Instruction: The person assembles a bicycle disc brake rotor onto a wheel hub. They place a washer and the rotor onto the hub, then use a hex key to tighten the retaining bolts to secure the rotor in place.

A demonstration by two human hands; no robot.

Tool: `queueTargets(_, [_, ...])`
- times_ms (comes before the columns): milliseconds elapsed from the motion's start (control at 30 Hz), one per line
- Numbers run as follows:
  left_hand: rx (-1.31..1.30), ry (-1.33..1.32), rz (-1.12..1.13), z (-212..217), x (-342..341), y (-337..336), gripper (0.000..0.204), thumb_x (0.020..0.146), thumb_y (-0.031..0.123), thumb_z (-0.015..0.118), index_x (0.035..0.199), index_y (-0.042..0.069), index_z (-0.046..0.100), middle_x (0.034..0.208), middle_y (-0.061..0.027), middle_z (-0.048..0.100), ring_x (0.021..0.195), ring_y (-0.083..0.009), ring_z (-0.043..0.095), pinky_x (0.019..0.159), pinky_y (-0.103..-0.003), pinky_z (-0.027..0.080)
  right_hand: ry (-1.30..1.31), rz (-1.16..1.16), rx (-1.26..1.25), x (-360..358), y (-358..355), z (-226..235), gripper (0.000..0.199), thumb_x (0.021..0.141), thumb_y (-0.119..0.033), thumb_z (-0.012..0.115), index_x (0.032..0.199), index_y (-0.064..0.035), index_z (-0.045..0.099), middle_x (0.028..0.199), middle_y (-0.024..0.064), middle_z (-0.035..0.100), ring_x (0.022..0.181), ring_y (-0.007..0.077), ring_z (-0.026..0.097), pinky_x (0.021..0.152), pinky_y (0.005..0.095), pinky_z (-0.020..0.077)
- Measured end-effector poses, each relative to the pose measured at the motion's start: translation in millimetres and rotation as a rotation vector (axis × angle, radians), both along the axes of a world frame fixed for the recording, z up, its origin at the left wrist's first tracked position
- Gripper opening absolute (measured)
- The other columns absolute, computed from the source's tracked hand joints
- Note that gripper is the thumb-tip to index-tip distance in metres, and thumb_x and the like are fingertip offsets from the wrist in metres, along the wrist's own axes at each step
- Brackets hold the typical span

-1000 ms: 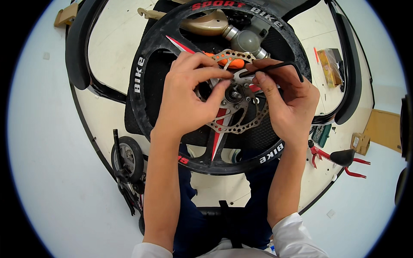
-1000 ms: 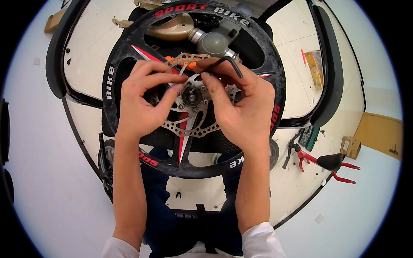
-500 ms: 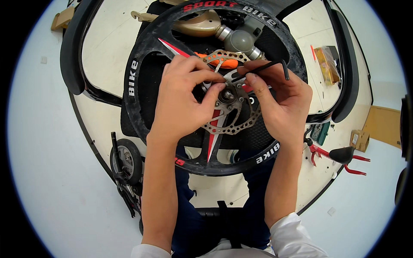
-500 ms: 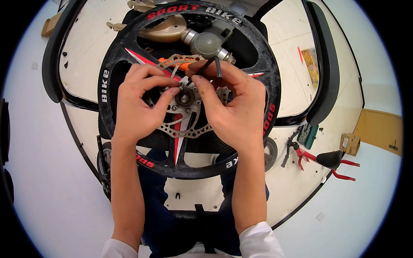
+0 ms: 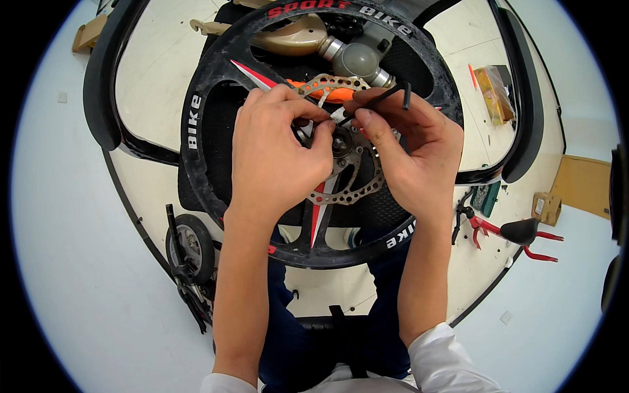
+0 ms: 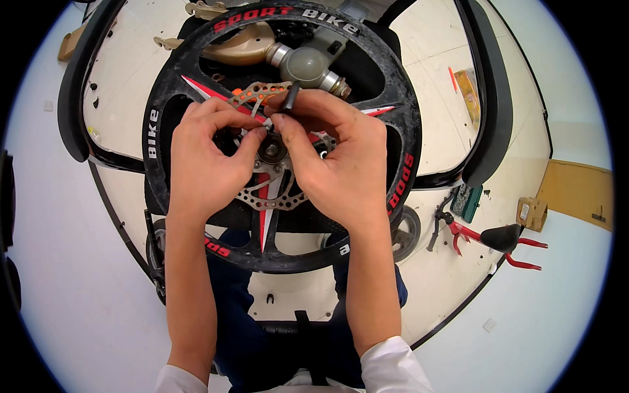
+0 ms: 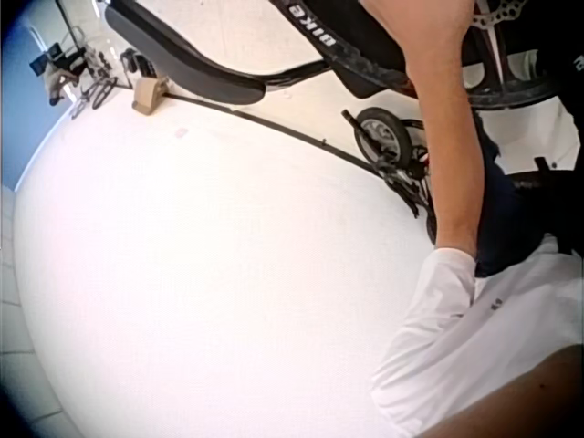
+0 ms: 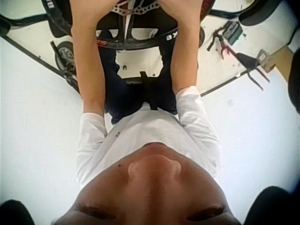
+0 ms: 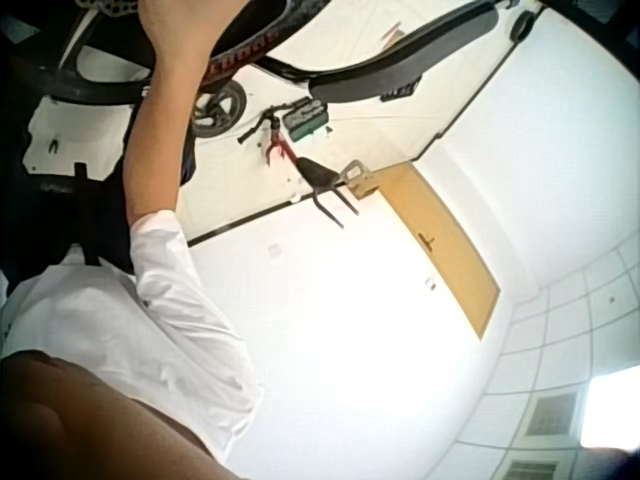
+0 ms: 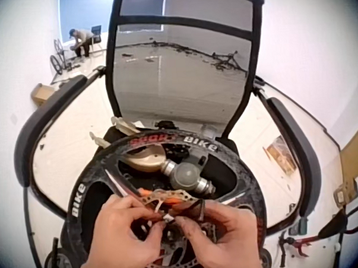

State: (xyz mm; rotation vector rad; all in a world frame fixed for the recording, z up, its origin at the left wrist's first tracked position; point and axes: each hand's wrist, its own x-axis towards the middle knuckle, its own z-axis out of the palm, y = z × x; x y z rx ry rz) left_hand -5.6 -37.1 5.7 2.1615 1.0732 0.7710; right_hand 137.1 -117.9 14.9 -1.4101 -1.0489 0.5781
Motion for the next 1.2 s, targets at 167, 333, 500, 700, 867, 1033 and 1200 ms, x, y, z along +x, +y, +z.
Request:
queueTargets(167, [-0.056,-0.011,0.046,0,3,-2,0.008,0.074,0.008,0.073,0.080,0.002,0.075,0.083,-0.0076,0.064,0.085,-0.0282,0.055,0.078,-0.038,0.047,0.006,0.054,-0.048,-1,-4,8,0.015,0.093,0.005,0.063,0.107,0.0070,0.067,0.101,0.0130,0.074,0.089,0.0160,0.071,0.080,0.0276,0.0572])
queueTargets(333, [-0.060,-0.014,0.044,1,3,-3,0.009,0.075,0.008,0.073,0.081,0.001,0.075,0.083,-0.0079,0.064,0.084,-0.0279,0.055,0.077,-0.038,0.047,-0.002,0.020,-0.064,-2,-3,5,0.015,0.091,0.006,0.064,0.105,0.0059,0.068,0.098,0.0120,0.074,0.087,0.0159,0.072,0.079,0.0274,0.0572])
queueTargets(500, [-0.014,-0.046,0.016,-2,2,-2,0.010,0.075,0.007,0.074,0.084,0.001,0.075,0.084,-0.0077,0.064,0.084,-0.0266,0.056,0.075,-0.036,0.047,-0.064,-0.019,-0.008,-1,1,-3,0.016,0.086,0.004,0.067,0.102,0.0027,0.071,0.089,0.0106,0.075,0.082,0.0156,0.075,0.074,0.0270,0.0571])
queueTargets(700, [0.134,-0.099,-0.077,-12,-5,4,0.017,0.072,0.004,0.078,0.088,0.003,0.076,0.083,-0.0064,0.066,0.080,-0.0235,0.058,0.071,-0.034,0.048,-0.317,-0.007,0.032,-2,2,-4,0.020,0.083,0.003,0.069,0.102,0.0004,0.071,0.089,0.0122,0.075,0.080,0.0212,0.075,0.072,0.0283,0.0571])
queueTargets(867, [0.156,-0.131,-0.076,-15,-4,4,0.013,0.071,0.009,0.079,0.083,0.005,0.076,0.080,-0.0047,0.062,0.082,-0.0249,0.057,0.075,-0.036,0.046,-0.326,-0.024,-0.002,-5,0,-1,0.021,0.080,0.002,0.073,0.101,-0.0007,0.072,0.092,0.0122,0.075,0.080,0.0225,0.075,0.071,0.0279,0.0565])
queueTargets(1033, [0.247,-0.159,-0.054,-20,-1,2,0.017,0.068,0.004,0.082,0.084,0.004,0.075,0.077,-0.0047,0.062,0.076,-0.0219,0.058,0.064,-0.033,0.048,-0.354,-0.064,0.012,-3,2,-1,0.018,0.080,-0.002,0.076,0.098,-0.0009,0.075,0.091,0.0106,0.075,0.078,0.0220,0.074,0.070,0.0273,0.0563])
queueTargets(1200, [0.191,-0.185,-0.014,-25,0,1,0.014,0.069,0.011,0.082,0.080,0.005,0.074,0.078,-0.0037,0.061,0.078,-0.0246,0.057,0.072,-0.036,0.045,-0.355,-0.036,-0.044,-6,2,4,0.019,0.083,0.004,0.074,0.102,0.0041,0.075,0.096,0.0097,0.075,0.085,0.0130,0.070,0.078,0.0245,0.0554])
